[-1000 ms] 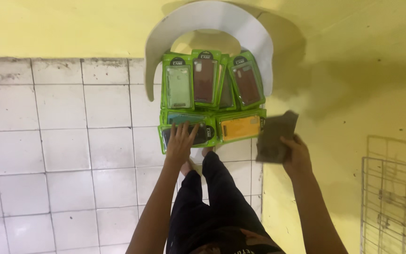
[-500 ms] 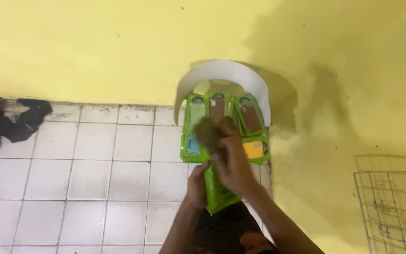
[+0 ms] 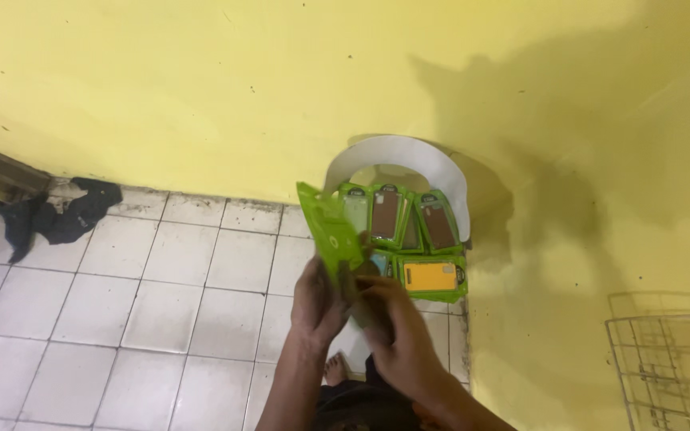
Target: The person repeatedly picks up packaged phone cases from a white plastic stool, briefly inspects them, and hangs them on a wall-mounted wire grid. The person continues this cycle of picking, inspecting, and hanging multiple cases throughout the clip.
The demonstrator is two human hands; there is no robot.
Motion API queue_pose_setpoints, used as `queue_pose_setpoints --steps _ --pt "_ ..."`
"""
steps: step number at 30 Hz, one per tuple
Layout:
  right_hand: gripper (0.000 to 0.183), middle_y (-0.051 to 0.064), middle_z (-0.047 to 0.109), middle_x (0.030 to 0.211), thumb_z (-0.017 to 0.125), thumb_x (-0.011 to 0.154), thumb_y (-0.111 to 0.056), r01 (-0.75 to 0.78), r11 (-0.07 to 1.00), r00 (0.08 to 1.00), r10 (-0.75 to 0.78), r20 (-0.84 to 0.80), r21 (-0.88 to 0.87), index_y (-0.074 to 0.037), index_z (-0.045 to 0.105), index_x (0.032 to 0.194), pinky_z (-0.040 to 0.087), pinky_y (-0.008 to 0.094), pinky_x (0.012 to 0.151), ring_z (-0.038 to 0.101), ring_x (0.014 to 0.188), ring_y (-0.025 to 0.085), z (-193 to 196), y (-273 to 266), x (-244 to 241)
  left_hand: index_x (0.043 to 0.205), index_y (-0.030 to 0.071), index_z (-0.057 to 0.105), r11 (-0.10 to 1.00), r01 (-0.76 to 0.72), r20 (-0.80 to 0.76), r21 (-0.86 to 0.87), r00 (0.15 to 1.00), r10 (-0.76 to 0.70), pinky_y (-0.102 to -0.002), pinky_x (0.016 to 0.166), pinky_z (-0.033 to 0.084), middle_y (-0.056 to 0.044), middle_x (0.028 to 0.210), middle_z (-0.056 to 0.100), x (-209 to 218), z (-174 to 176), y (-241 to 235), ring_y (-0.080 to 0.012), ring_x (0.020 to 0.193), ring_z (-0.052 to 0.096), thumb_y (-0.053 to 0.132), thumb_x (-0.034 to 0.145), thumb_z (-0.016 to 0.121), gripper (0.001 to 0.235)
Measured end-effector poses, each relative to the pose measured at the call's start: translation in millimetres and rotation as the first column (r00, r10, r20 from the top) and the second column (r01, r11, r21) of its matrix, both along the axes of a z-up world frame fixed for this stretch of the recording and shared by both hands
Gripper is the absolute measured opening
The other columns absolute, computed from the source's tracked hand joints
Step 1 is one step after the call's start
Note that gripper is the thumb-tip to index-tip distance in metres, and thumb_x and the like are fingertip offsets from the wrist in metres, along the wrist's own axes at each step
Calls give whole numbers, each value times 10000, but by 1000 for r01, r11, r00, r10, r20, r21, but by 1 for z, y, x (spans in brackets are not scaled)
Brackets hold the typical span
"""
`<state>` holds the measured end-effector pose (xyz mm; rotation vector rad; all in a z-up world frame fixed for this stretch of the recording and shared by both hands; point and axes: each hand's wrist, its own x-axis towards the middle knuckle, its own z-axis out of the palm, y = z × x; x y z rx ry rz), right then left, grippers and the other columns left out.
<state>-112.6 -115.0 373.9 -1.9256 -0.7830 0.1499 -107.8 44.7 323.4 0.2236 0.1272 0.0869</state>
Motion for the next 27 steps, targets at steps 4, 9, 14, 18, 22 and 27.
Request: queue_pose_setpoints --steps 4,9,14,18,22,27 --pt "550 168 666 1319 674 894 -104 250 957 774 -106 -624 147 -51 512 1418 530 393 1007 647 1195 289 -18 -23 25 1510 172 179 783 -124 -243 609 911 333 -427 976 574 -165 1418 527 -3 -14 7 -285 1207 631 117 911 617 744" --pt "515 181 641 1306 638 914 -71 485 846 586 -126 -801 221 20 505 1403 519 458 1005 636 1168 306 0 -49 45 1514 90 330 842 -330 -237 428 858 456 -447 895 625 -213 1247 590 -21 -23 26 -335 1086 667 91 870 635 712" --pt "456 177 526 1458 531 1000 -31 155 977 975 -175 134 148 -7 420 1442 444 410 1151 540 1366 279 31 -12 47 1496 63 399 949 -205 -242 240 934 263 -468 936 604 -227 1276 619 -27 -8 15 -354 1109 674 130 851 623 687" --pt "526 144 499 1542 552 922 -3 39 994 867 18 498 -104 -40 498 1444 355 515 1246 457 1477 350 37 39 49 1559 89 355 981 -99 -60 167 992 110 -463 1059 493 -168 1418 563 -32 12 -15 -317 1264 580 341 1002 477 624" --pt "602 196 368 1630 572 978 -212 -40 957 823 195 533 -289 -14 411 1523 237 585 1245 325 1518 438 34 65 47 1535 37 365 993 -93 -51 -68 995 90 -453 1115 450 -211 1464 543 -40 24 -7 -338 1337 547 571 1031 191 754" --pt "719 234 226 1681 445 1031 -446 -155 860 846 369 384 -486 5 336 1580 150 582 1254 188 1557 447 20 59 4 1570 25 326 985 -170 369 6 916 156 -481 1191 404 -237 1551 434 -41 23 25 -353 1427 470 665 1034 141 855"
